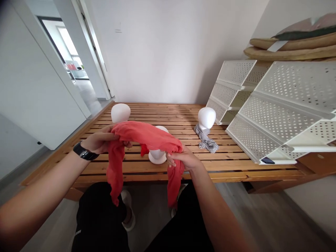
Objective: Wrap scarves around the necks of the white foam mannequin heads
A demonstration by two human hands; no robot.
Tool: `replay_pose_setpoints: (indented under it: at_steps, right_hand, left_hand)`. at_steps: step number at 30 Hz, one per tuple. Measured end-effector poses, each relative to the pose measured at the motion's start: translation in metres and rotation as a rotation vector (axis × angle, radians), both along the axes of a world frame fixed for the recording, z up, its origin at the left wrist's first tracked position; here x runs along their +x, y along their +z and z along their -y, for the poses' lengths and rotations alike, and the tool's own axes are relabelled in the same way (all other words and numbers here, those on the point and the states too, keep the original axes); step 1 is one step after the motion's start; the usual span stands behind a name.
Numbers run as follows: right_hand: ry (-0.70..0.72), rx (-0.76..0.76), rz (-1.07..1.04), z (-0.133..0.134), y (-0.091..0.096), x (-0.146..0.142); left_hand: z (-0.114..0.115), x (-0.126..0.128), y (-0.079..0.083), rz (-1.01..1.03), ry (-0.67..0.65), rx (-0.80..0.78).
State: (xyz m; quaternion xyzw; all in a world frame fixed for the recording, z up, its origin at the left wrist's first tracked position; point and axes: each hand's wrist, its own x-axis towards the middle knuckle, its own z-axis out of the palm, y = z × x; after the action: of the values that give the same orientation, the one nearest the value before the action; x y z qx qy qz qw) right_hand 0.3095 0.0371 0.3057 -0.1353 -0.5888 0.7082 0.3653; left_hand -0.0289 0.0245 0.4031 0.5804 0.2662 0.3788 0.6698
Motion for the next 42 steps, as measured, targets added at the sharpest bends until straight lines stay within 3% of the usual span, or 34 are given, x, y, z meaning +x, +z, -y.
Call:
replay_pose_setpoints:
  at_steps: [4, 7, 11, 17, 23, 28, 33, 36, 39, 42]
  right_hand:
    - [-0.001, -0.102, -0.071, -0.010, 0.017, -0.014]
    - [0.050, -0.135, -0.084, -0.017, 0.033, -0.024]
    - [-0.002, -0.129, -0.058, -0.020, 0.045, -0.034]
    - [-0.145, -0.150, -0.059, -0.020, 0.043, -0.037]
    - [-0.314, -0.184, -0.108, -0.024, 0.038, -0.047]
    - [-0.505, -0.173, -0.113, -0.028, 0.035, -0.053]
    - [-0.498, -0.164, -0.149, -0.029, 0.034, -0.064]
    - [-0.409, -0.196, -0.188, -0.026, 0.029, -0.069]
    - [-0.238, -0.194, -0.148, -0.019, 0.010, -0.070]
    - [-0.126, -0.087, -0.016, -0.006, -0.021, -0.064]
  left_hand:
    - [-0.018, -0.001, -0.022, -0.273, -0.332, -0.052]
    - [-0.026, 0.017, -0.040, -0.253, -0.433, -0.003]
    - [-0.031, 0.051, -0.041, -0.207, -0.352, 0.078]
    - [-0.041, 0.078, -0.002, -0.157, -0.122, 0.094]
    - [-0.052, 0.099, 0.017, -0.166, -0.160, -0.034]
    - [-0.054, 0.101, 0.024, -0.100, -0.192, 0.018]
    - [-0.053, 0.110, 0.027, -0.250, -0.183, 0.059]
    - [-0.054, 0.116, 0.032, -0.242, -0.118, 0.050]
    - [-0.056, 0.116, 0.036, -0.116, -0.089, 0.003]
    - [-0.059, 0.106, 0.036, 0.062, 0.014, -0.036]
